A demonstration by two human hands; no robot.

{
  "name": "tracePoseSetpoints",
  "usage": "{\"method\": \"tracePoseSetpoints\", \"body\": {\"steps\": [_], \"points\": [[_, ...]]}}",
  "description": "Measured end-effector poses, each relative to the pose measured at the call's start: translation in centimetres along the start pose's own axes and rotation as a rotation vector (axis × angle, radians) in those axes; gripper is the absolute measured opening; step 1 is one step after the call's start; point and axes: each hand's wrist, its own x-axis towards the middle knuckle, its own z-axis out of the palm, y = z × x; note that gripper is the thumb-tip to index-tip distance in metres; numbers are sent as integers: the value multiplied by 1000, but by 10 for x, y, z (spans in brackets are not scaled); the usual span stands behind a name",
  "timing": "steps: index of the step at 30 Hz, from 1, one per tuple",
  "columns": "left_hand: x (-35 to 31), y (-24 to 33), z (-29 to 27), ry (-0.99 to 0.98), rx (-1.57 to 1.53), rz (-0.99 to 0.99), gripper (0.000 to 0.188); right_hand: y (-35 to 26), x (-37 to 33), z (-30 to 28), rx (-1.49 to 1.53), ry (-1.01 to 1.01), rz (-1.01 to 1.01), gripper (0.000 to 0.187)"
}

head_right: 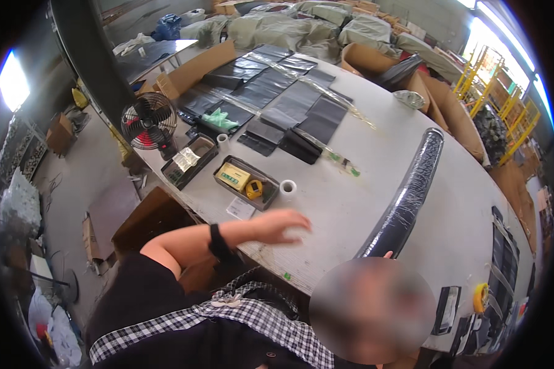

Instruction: The person is packaging long plastic profiles by inserting them into plastic sleeves, applying labels, and sealing them with tape.

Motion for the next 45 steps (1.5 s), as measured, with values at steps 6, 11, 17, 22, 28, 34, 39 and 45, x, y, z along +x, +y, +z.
{"method": "tracePoseSetpoints", "body": {"steps": [6,11,17,22,28,34,39,45], "points": [[-21,-184,-158,800,102,-613,37,48,37,0,14,-68,-88,103],[-61,-350,-297,963,463,-1338,34,25,84,8,-118,-12,287,108],[-57,-423,-339,1388,-85,-1838,30,8,98,14,-283,138,357,102],[-64,-469,-362,1916,-419,-1963,23,-15,106,24,-368,145,394,103],[-138,-470,-445,172,1295,-1585,20,-27,102,28,-360,100,423,103],[21,-278,-493,1153,814,-1145,20,-33,92,8,-297,107,490,107],[136,-60,-485,1559,-584,63,12,18,91,11,-88,188,266,108],[150,167,-401,705,-778,552,20,11,82,-13,10,25,243,104]]}}
